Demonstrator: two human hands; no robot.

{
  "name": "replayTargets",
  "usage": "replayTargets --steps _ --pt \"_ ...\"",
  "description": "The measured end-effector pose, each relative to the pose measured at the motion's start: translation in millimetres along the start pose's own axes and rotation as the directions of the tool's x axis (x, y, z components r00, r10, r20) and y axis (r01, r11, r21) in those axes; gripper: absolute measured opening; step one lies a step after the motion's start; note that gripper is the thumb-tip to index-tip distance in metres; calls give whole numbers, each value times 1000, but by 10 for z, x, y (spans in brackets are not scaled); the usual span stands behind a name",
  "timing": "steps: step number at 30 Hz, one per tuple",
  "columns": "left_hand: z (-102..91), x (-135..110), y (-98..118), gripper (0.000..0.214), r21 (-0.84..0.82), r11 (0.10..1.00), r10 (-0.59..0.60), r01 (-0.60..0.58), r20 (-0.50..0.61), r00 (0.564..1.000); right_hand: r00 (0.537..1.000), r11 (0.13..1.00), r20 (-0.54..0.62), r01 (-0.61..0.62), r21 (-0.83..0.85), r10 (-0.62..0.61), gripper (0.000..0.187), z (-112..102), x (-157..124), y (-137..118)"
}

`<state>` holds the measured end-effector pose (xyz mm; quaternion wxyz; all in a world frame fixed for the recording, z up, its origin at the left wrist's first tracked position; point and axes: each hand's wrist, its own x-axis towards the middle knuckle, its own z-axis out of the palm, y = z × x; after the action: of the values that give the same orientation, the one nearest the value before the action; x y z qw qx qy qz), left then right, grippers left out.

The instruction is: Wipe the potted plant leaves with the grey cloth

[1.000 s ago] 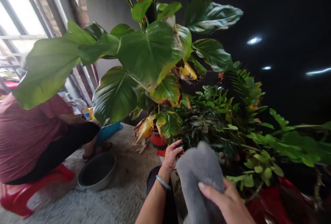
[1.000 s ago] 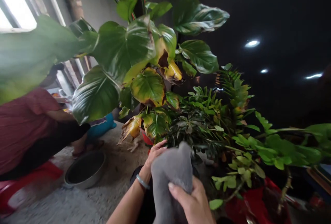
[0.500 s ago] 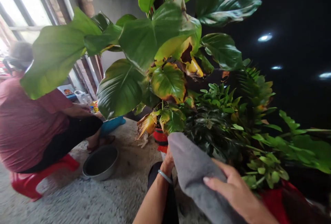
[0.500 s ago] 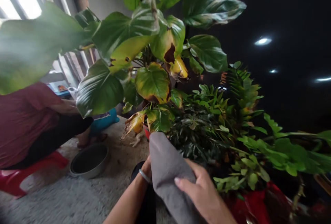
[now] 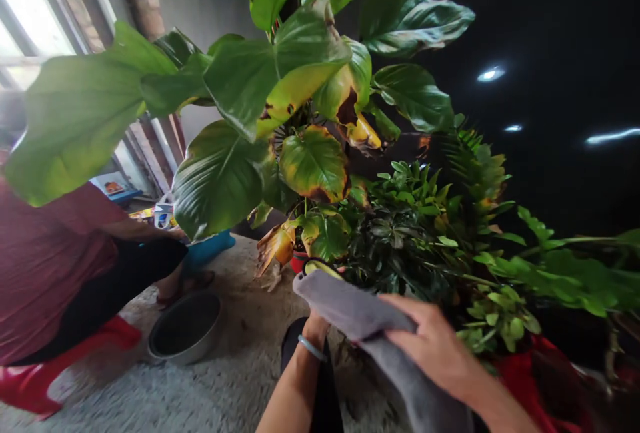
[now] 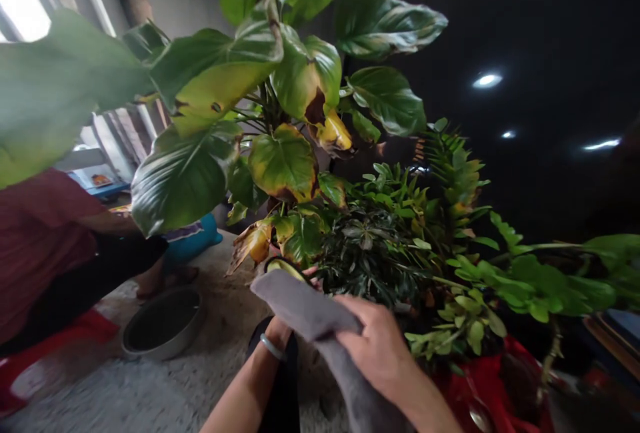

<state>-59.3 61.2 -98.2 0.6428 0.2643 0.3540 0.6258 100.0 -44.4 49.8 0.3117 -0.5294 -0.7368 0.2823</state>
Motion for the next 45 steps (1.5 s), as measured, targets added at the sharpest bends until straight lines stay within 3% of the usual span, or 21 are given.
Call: replayTargets --steps 3,5,6,8,10,13,15,18,21,24,26,27,28,31,33,35,37,39,41,43,45 --pt "44 -6 9 39 -55 998 -18 18 -4 1000 935 998 -348 66 -19 -68 40 -422 180 -68" --pt "82 -8 24 45 -87 995 -48 48 -6 999 867 990 -485 58 -128 -114 37 -461 400 -44" --pt "95 -9 31 45 -96 994 -61 60 -6 998 866 981 -487 15 -195 -110 36 -383 487 -7" --pt "106 -7 41 40 -101 992 -73 70 -22 997 924 934 -381 -116 -336 -22 35 -80 544 114" --pt "95 -7 51 32 -97 992 -82 76 -61 995 984 886 -153 -151 -438 92 33 282 415 274" --pt "67 -16 85 25 -71 994 -95 87 -125 988 978 942 34 -191 -276 208 42 587 -4 487" --pt "58 -31 119 24 -44 994 -101 96 -127 987 966 968 83 -241 -69 246 45 526 -298 547" --pt "74 -66 147 24 -3 995 -99 99 -98 990 949 929 10 -312 197 316 40 114 -623 509" --pt "114 -111 115 25 68 987 -133 143 -133 982 848 826 -214 -364 430 485 34 -439 -747 402" --pt "175 -164 35 30 90 970 -210 226 -156 965 621 685 -434 -239 688 653 28 -819 -624 319" --pt "226 -197 -28 35 86 964 -243 251 -90 966 536 611 -472 -106 785 700 21 -842 -440 303" --pt "254 -210 -58 38 88 963 -253 256 -45 966 545 573 -447 -77 816 709 21 -772 -348 307" --pt "280 -221 -86 41 92 961 -260 259 -4 966 589 528 -381 -91 845 712 23 -654 -275 316" --pt "344 -230 -150 44 90 967 -244 238 62 968 714 381 -31 -336 862 700 33 -150 -272 367" --pt "367 -221 -173 45 110 970 -228 218 88 970 684 358 92 -486 797 724 31 114 -456 416" --pt "376 -206 -183 44 149 965 -236 217 126 963 678 422 66 -527 738 732 32 173 -678 459" --pt "377 -191 -188 42 183 955 -261 233 148 954 677 484 -18 -508 713 736 38 12 -792 476" --pt "373 -180 -194 41 201 949 -271 242 130 954 664 516 -136 -418 748 735 43 -265 -716 464" --pt "368 -179 -200 41 217 945 -274 247 104 956 622 531 -292 -240 813 727 41 -500 -478 437" --pt "362 -185 -199 41 219 945 -266 241 90 960 579 499 -358 -99 861 733 32 -559 -206 416" --pt "352 -193 -193 41 214 947 -260 238 82 962 606 385 -223 -151 910 764 21 -401 -54 415"
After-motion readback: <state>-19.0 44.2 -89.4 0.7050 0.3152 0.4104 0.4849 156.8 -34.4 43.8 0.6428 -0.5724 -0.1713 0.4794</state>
